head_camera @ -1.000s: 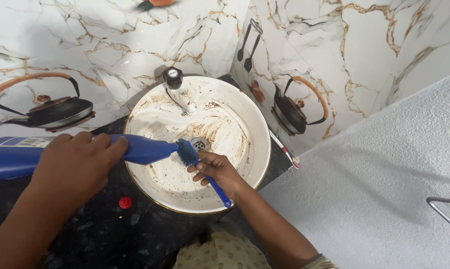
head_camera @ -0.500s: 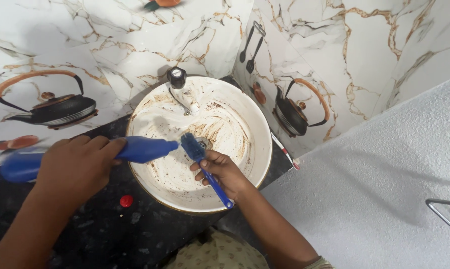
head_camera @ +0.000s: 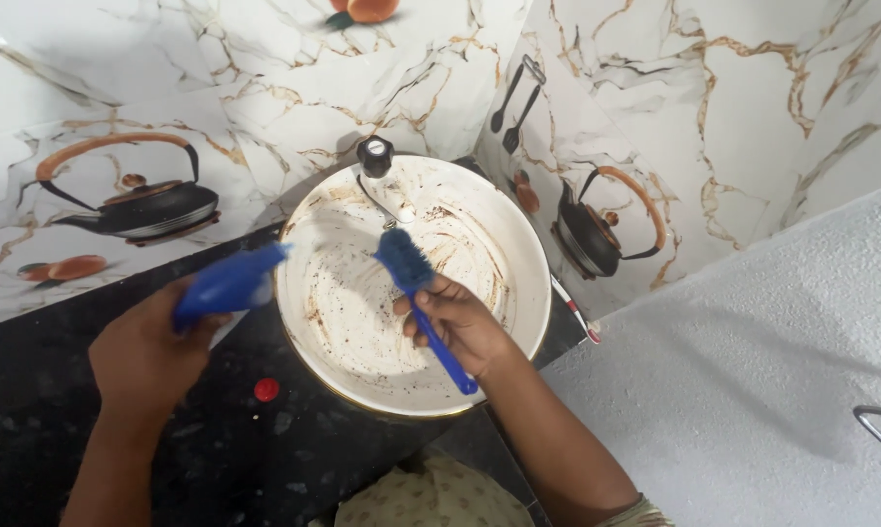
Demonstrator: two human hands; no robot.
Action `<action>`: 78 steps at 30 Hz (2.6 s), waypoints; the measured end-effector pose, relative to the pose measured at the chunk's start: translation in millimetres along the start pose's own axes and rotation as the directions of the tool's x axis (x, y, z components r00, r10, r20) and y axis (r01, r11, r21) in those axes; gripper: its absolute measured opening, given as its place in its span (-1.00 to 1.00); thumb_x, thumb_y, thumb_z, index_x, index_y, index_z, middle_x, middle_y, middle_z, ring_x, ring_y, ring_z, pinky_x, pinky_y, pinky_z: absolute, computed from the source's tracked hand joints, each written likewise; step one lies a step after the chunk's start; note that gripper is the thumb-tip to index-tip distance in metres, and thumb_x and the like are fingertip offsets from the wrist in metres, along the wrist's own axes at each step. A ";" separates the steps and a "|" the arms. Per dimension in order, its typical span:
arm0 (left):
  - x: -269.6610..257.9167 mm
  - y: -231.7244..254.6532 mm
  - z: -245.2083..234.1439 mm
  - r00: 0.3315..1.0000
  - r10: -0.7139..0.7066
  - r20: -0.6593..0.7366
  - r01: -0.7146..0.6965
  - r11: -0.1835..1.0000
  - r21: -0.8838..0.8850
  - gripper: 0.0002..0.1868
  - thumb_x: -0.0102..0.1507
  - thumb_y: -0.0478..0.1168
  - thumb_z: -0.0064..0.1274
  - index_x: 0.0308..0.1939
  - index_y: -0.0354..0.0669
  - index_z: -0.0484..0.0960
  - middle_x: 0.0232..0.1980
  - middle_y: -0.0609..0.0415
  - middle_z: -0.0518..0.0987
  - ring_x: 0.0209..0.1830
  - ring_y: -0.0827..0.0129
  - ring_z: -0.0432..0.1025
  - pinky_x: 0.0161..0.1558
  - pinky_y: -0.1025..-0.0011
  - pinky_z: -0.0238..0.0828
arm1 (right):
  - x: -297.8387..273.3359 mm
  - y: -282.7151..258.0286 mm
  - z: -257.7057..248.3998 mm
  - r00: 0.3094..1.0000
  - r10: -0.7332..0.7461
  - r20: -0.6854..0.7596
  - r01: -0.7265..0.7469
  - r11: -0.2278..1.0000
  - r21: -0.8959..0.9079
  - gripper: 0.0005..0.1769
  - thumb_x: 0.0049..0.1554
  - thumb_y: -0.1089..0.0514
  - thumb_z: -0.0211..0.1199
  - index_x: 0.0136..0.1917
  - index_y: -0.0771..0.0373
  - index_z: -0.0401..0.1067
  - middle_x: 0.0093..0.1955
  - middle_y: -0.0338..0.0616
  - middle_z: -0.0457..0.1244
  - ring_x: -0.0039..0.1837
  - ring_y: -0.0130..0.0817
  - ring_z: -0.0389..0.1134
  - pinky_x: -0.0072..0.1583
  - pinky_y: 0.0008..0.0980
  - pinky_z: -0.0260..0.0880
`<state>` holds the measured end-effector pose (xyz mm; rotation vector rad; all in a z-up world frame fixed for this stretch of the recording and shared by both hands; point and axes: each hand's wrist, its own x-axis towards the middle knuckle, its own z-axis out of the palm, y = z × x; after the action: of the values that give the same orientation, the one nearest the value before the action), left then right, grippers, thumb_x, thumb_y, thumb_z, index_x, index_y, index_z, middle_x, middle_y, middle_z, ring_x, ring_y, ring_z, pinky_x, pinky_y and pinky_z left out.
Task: The person scrubs a dirty white sink basin using a blue brush and liquid detergent. They apply detergent to the brush, scrub the basin and faucet, and repeatedly clean around the faucet handle and spout.
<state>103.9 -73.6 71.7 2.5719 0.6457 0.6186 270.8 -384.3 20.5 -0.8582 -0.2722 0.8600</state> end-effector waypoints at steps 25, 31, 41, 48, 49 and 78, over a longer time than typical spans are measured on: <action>-105.2 -88.6 165.6 0.844 -0.424 -0.328 0.175 0.796 -0.580 -0.32 0.13 -0.18 0.43 0.21 -0.31 0.42 0.13 -0.12 0.39 0.12 0.19 0.34 0.20 0.22 0.34 | 21.9 16.5 8.9 0.956 -0.062 -0.288 -0.061 0.914 -0.400 -0.68 0.23 0.21 0.19 0.24 0.28 0.45 0.02 -0.05 0.44 -0.11 -0.40 0.45 -0.10 -0.42 0.46; -111.9 -70.9 162.5 0.990 -0.128 -0.058 0.116 0.978 -0.172 -0.38 0.01 -0.07 0.37 0.12 -0.13 0.58 0.12 -0.13 0.50 0.08 -0.08 0.40 0.07 0.11 0.37 | 22.9 26.6 6.3 0.961 -0.047 -0.272 -0.073 0.908 -0.413 -0.69 0.25 0.23 0.16 0.26 0.31 0.43 0.03 -0.03 0.43 -0.11 -0.39 0.45 -0.10 -0.42 0.46; -88.7 -7.0 25.6 0.976 0.036 -0.216 -0.103 0.946 -0.307 -0.73 0.07 -0.24 0.29 -0.15 -0.10 0.69 -0.08 0.01 0.65 -0.08 0.07 0.49 0.00 0.17 0.41 | 28.4 47.9 13.2 0.967 -0.007 -0.253 -0.138 0.822 -0.552 -0.65 0.24 0.23 0.15 0.29 0.29 0.41 0.04 -0.04 0.43 -0.07 -0.35 0.44 -0.05 -0.35 0.47; 17.3 11.5 -93.6 0.899 0.400 -0.180 -0.414 0.909 -0.049 -0.71 0.15 -0.33 0.21 -0.04 -0.16 0.69 -0.06 0.00 0.65 0.00 0.02 0.50 0.05 0.13 0.40 | 29.6 57.4 19.7 0.985 -0.017 -0.173 -0.094 0.782 -0.616 -0.64 0.25 0.22 0.14 0.30 0.31 0.43 0.04 -0.09 0.44 -0.07 -0.38 0.44 -0.05 -0.38 0.45; 27.7 12.3 -98.1 0.909 0.407 -0.090 -0.410 0.912 -0.020 -0.72 0.14 -0.31 0.22 -0.05 -0.16 0.70 -0.11 0.00 0.66 -0.06 0.01 0.50 0.00 0.13 0.40 | 30.6 58.9 19.7 0.985 -0.027 -0.172 -0.090 0.766 -0.636 -0.64 0.25 0.21 0.14 0.30 0.31 0.43 0.04 -0.09 0.44 -0.07 -0.39 0.45 -0.05 -0.39 0.45; 37.7 -20.7 -33.6 0.972 0.231 0.049 -0.197 0.908 -0.371 -0.33 0.04 -0.18 0.39 0.15 -0.28 0.42 0.00 -0.20 0.59 0.01 0.12 0.52 0.04 0.23 0.44 | 46.8 73.9 -3.3 0.983 -0.066 -0.169 -0.076 0.694 -0.716 -0.61 0.26 0.23 0.12 0.36 0.24 0.41 0.04 -0.18 0.44 -0.10 -0.49 0.42 -0.08 -0.46 0.45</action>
<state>109.9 -27.9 100.8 2.3168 0.1913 0.6184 261.8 -324.7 -42.9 -1.6772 -0.4620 0.6605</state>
